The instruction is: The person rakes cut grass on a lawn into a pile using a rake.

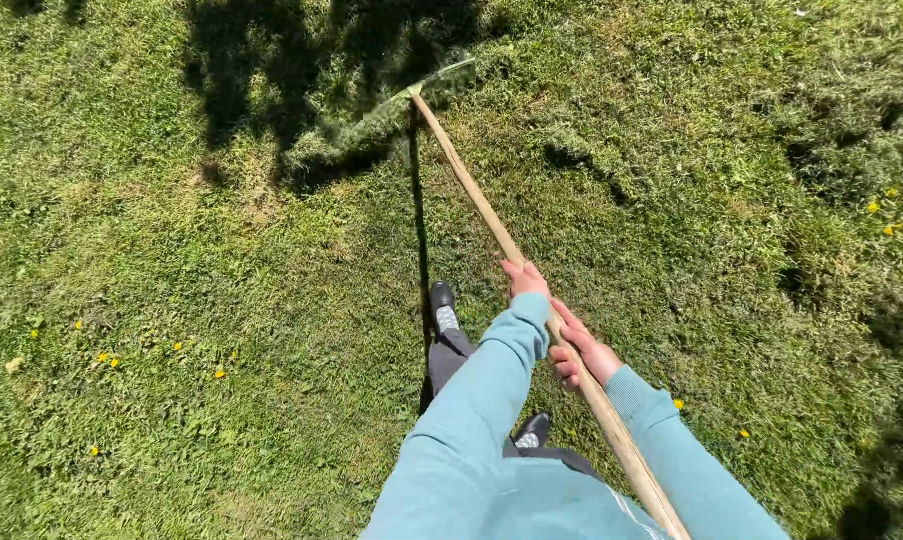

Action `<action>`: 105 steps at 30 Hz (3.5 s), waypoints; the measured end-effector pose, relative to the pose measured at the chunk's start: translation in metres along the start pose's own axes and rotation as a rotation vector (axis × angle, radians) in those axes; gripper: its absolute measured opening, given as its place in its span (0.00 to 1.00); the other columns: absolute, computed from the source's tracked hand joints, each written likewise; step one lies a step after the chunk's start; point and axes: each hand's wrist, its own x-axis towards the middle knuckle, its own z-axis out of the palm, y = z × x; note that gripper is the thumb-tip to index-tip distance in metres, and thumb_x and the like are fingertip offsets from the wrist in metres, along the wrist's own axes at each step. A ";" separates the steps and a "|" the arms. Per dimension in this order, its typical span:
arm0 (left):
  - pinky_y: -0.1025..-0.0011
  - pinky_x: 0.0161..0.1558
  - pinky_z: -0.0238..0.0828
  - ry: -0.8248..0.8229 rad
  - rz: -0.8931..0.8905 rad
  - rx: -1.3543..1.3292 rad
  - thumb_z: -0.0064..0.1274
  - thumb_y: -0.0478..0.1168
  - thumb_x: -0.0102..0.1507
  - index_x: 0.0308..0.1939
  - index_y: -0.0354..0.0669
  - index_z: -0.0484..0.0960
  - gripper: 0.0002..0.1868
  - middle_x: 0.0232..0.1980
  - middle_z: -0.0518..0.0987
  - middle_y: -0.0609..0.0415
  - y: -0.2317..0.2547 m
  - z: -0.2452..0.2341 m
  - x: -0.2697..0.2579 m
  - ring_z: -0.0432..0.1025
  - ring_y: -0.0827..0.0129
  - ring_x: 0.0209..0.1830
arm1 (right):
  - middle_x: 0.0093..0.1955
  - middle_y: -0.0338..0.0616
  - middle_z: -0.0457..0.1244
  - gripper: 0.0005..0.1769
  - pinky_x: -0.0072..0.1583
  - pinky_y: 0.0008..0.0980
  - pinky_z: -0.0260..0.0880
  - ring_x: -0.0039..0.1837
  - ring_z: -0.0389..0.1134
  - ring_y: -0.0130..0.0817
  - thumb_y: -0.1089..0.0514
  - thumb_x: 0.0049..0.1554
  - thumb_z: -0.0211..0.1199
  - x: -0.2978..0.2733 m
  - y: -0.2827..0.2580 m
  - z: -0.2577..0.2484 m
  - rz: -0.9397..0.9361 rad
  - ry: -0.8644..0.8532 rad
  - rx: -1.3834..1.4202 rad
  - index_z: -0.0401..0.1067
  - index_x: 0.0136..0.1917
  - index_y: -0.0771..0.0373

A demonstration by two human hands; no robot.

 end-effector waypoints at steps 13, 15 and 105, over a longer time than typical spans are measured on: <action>0.61 0.37 0.83 -0.133 -0.098 -0.306 0.29 0.53 0.75 0.67 0.50 0.51 0.21 0.45 0.79 0.37 -0.045 0.085 -0.053 0.79 0.51 0.34 | 0.32 0.35 0.47 0.47 0.22 0.23 0.61 0.23 0.50 0.22 0.62 0.57 0.51 -0.098 0.008 -0.031 -0.117 0.032 0.031 0.41 0.82 0.26; 0.47 0.54 0.76 -0.129 -0.010 -0.182 0.31 0.54 0.74 0.63 0.48 0.51 0.20 0.49 0.79 0.31 -0.041 0.094 -0.013 0.77 0.39 0.48 | 0.31 0.32 0.46 0.48 0.22 0.20 0.60 0.23 0.49 0.19 0.62 0.57 0.51 -0.076 -0.011 -0.032 -0.142 -0.011 0.084 0.40 0.82 0.26; 0.38 0.65 0.68 0.219 -0.022 -0.482 0.29 0.37 0.73 0.81 0.59 0.20 0.42 0.80 0.51 0.30 -0.029 -0.103 0.170 0.65 0.39 0.69 | 0.36 0.37 0.48 0.37 0.22 0.29 0.63 0.26 0.55 0.26 0.54 0.67 0.51 0.221 -0.028 0.030 0.173 -0.360 -0.091 0.41 0.82 0.29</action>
